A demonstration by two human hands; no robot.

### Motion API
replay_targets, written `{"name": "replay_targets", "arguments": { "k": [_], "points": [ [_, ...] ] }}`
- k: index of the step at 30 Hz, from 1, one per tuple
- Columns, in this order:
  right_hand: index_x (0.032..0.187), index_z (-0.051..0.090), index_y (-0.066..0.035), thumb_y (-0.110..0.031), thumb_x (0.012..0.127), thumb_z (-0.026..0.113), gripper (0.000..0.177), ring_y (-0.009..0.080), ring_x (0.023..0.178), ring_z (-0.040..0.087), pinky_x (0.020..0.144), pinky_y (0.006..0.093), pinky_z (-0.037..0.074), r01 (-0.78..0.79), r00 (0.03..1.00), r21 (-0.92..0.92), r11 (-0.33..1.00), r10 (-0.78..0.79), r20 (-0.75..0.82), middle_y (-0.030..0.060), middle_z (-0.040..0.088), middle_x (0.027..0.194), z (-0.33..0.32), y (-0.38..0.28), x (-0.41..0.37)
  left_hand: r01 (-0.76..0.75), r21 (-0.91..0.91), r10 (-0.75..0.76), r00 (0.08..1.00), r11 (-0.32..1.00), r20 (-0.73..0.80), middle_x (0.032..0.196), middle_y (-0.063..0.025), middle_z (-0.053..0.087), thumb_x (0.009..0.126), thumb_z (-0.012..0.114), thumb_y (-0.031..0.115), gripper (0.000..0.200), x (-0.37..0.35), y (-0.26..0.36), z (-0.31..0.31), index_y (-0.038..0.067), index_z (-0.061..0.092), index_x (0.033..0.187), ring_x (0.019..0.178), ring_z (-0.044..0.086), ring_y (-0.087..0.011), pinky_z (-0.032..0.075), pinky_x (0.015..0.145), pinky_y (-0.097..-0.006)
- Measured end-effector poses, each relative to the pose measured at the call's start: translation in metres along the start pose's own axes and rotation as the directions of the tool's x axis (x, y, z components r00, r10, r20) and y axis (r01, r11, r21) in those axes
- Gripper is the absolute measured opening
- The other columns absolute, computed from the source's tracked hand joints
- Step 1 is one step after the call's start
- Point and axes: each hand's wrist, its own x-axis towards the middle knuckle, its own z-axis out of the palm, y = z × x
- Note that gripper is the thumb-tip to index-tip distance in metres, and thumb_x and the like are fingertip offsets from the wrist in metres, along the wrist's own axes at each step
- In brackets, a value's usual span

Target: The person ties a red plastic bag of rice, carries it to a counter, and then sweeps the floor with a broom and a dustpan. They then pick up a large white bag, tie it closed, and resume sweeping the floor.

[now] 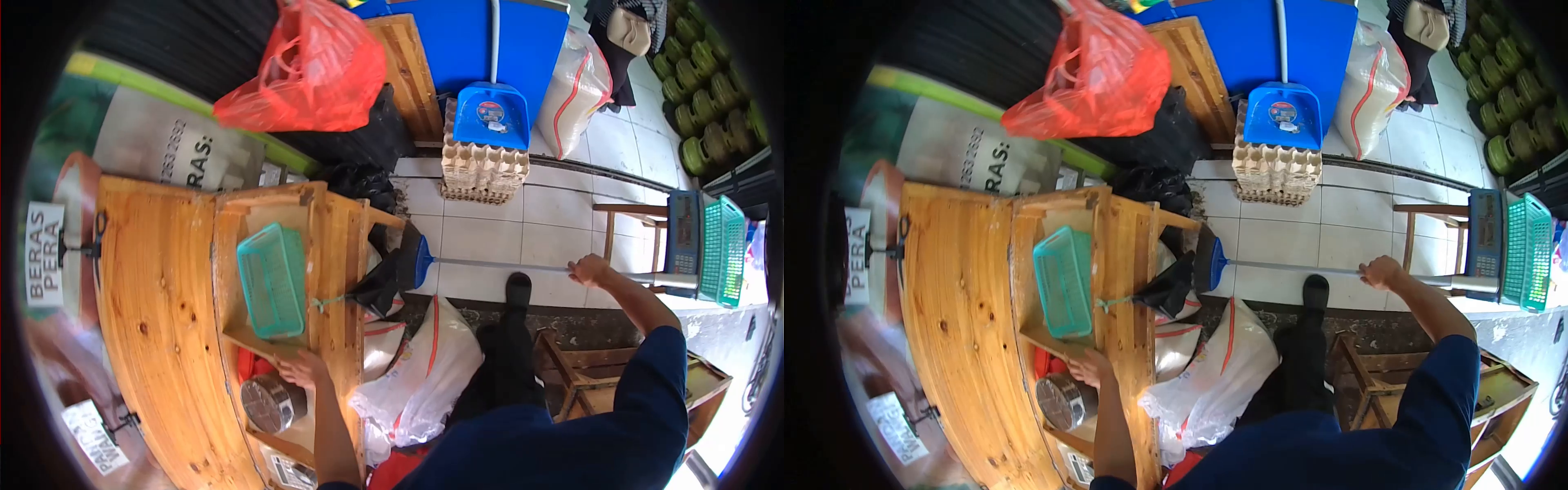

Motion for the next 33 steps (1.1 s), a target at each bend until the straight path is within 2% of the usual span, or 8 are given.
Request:
{"name": "replay_targets", "arguments": {
  "k": [1,4,6,9,17,22,29,33],
  "points": [
    [0.101,0.053,-0.012,-0.033,0.087,0.044,0.027,0.0321,0.069,0.061,0.061,0.0437,0.049,-0.088,0.995,0.002,0.996,0.088,-0.04,0.0113,0.062,0.072,0.006,0.009,0.01,-0.043,0.072,0.044,0.999,0.996,-0.011,0.126,-0.0196,0.038,0.082,0.047,0.029,0.061,0.004,-0.013,0.015,-0.002,0.027,0.131,0.116,0.035,-0.0352,0.03,0.097,-0.044],
    [0.099,0.053,-0.012,-0.036,0.086,0.046,0.029,0.032,0.07,0.061,0.061,0.0442,0.049,-0.069,0.99,0.03,0.997,0.072,-0.12,0.0112,0.062,0.072,0.042,0.029,0.054,-0.103,0.158,0.103,0.995,0.982,0.012,0.127,-0.0195,0.038,0.085,0.043,0.026,0.056,0.01,-0.03,0.032,-0.003,0.027,0.131,0.117,0.035,-0.0348,0.028,0.098,-0.0436],
    [0.099,0.053,-0.012,-0.038,0.086,0.046,0.03,0.0322,0.071,0.061,0.061,0.0449,0.049,-0.1,0.992,0.105,0.989,0.107,-0.068,0.0112,0.062,0.073,0.052,0.055,0.062,-0.138,0.186,0.131,0.99,0.973,0.054,0.127,-0.0197,0.038,0.087,0.04,0.024,0.054,0.012,-0.027,0.019,-0.002,0.027,0.132,0.118,0.034,-0.0346,0.028,0.098,-0.0443],
    [0.086,0.052,-0.012,-0.035,0.08,0.055,0.024,0.0308,0.06,0.059,0.052,0.0432,0.048,-0.039,0.975,0.096,0.995,0.058,-0.212,0.0082,0.061,0.069,0.079,0.088,0.064,0.002,-0.157,0.016,0.993,0.988,0.119,0.129,-0.0207,0.037,0.087,0.037,0.024,0.052,0.013,-0.014,-0.002,0.001,0.029,0.132,0.121,0.032,-0.0338,0.023,0.1,-0.0462],
    [0.084,0.054,-0.012,-0.034,0.082,0.054,0.022,0.0285,0.058,0.059,0.054,0.0423,0.048,0.016,0.954,0.067,0.998,0.004,-0.301,0.0056,0.059,0.067,0.081,0.108,0.105,0.124,-0.391,-0.054,0.981,0.912,0.184,0.13,-0.0206,0.036,0.084,0.033,0.03,0.054,0.005,0.005,-0.02,0.004,0.034,0.131,0.119,0.032,-0.0342,0.022,0.099,-0.0454],
    [0.085,0.055,-0.011,-0.032,0.081,0.055,0.022,0.0283,0.059,0.06,0.053,0.0416,0.049,0.085,0.939,0.075,0.994,-0.054,-0.339,0.0056,0.059,0.066,0.068,0.093,0.131,0.18,-0.502,-0.088,0.975,0.846,0.203,0.127,-0.0202,0.037,0.082,0.036,0.033,0.055,0.016,-0.021,-0.002,0.007,0.035,0.131,0.116,0.034,-0.0351,0.024,0.097,-0.0462],
    [0.09,0.055,-0.012,-0.032,0.083,0.052,0.022,0.0271,0.063,0.063,0.053,0.0409,0.051,0.129,0.939,0.046,0.991,-0.107,-0.328,0.007,0.062,0.073,0.058,0.05,0.181,0.147,-0.485,-0.055,0.979,0.862,0.198,0.125,-0.0196,0.038,0.082,0.038,0.031,0.054,0.008,-0.003,-0.013,0.008,0.035,0.131,0.114,0.036,-0.0347,0.025,0.095,-0.047],
    [0.092,0.055,-0.012,-0.033,0.085,0.049,0.023,0.0285,0.07,0.063,0.057,0.0402,0.051,0.11,0.957,0.163,0.981,-0.061,-0.283,0.0089,0.063,0.08,0.065,-0.001,0.221,0.197,-0.447,-0.115,0.972,0.873,0.204,0.125,-0.0202,0.038,0.082,0.036,0.031,0.055,-0.003,0.021,-0.03,0.009,0.033,0.132,0.113,0.036,-0.0354,0.03,0.092,-0.0475]
  ]
}}
